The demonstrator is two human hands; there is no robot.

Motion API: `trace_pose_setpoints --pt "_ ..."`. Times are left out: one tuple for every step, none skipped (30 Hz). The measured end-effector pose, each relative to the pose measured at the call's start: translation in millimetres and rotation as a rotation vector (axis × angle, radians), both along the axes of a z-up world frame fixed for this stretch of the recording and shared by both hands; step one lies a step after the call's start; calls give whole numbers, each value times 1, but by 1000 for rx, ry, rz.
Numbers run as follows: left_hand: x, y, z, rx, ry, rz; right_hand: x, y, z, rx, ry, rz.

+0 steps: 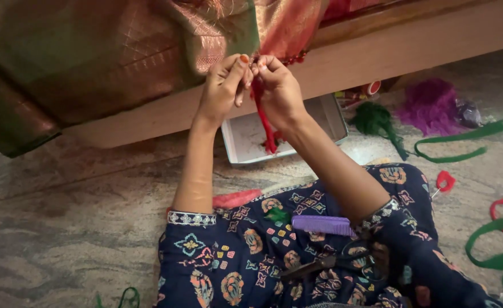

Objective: Attaching and trimming decorative tassels and pom-poms on the border of a sari.

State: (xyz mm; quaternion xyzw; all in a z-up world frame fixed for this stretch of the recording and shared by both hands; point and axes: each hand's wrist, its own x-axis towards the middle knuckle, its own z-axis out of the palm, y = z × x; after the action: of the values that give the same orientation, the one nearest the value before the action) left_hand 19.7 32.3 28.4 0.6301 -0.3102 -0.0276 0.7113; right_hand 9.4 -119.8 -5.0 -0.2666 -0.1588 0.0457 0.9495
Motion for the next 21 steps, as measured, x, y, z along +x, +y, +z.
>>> trace_pose_setpoints --pt "0 2 1 1 -1 3 4 2 -4 1 -1 3" --pt "-1 4 1 13 21 21 8 3 -7 -9 2 -5" --pt "-1 3 1 24 44 31 11 2 -11 -22 7 -22" --pt "0 3 0 24 45 25 13 2 -17 -22 9 -28" --pt "1 4 -2 47 25 46 15 2 -22 -37 29 -45" --pt "1 4 -3 71 5 67 17 2 -27 -53 49 -63" --pt "4 3 -13 71 6 64 11 3 -20 -52 50 -66" --pt "7 1 -23 87 -6 147 5 5 -14 -53 53 -51" --pt "10 0 -33 104 -19 230 -1 7 -6 -53 54 -36" --pt "9 -5 -46 104 -20 227 -1 7 -7 -53 53 -39" --pt "7 -9 -59 -141 78 277 -2 7 -8 -37 31 -17" --pt "5 -13 -72 -386 177 325 -3 8 -10 -22 9 5" --pt "-4 -16 -67 -384 184 322 -2 1 -23 -21 15 0" --pt "-14 -19 -62 -384 254 359 -1 -6 -37 -298 -140 -162" --pt "-22 -21 -57 -383 322 396 0 -11 -50 -576 -296 -322" --pt "-24 -20 -59 -380 329 392 -16 -20 -54 -576 -289 -326" --pt "-25 -20 -60 -211 195 534 -31 -28 -56 -933 -368 -338" --pt "-26 -19 -61 -41 59 670 -47 -36 -59 -1291 -444 -341" --pt "-28 -18 -58 -38 64 663 -67 -46 -79 -1293 -435 -344" --pt "-30 -18 -55 147 -87 811 -87 -55 -100 -1479 -566 67" --pt "-33 -19 -54 336 -238 944 -110 -66 -121 -1620 -678 500"
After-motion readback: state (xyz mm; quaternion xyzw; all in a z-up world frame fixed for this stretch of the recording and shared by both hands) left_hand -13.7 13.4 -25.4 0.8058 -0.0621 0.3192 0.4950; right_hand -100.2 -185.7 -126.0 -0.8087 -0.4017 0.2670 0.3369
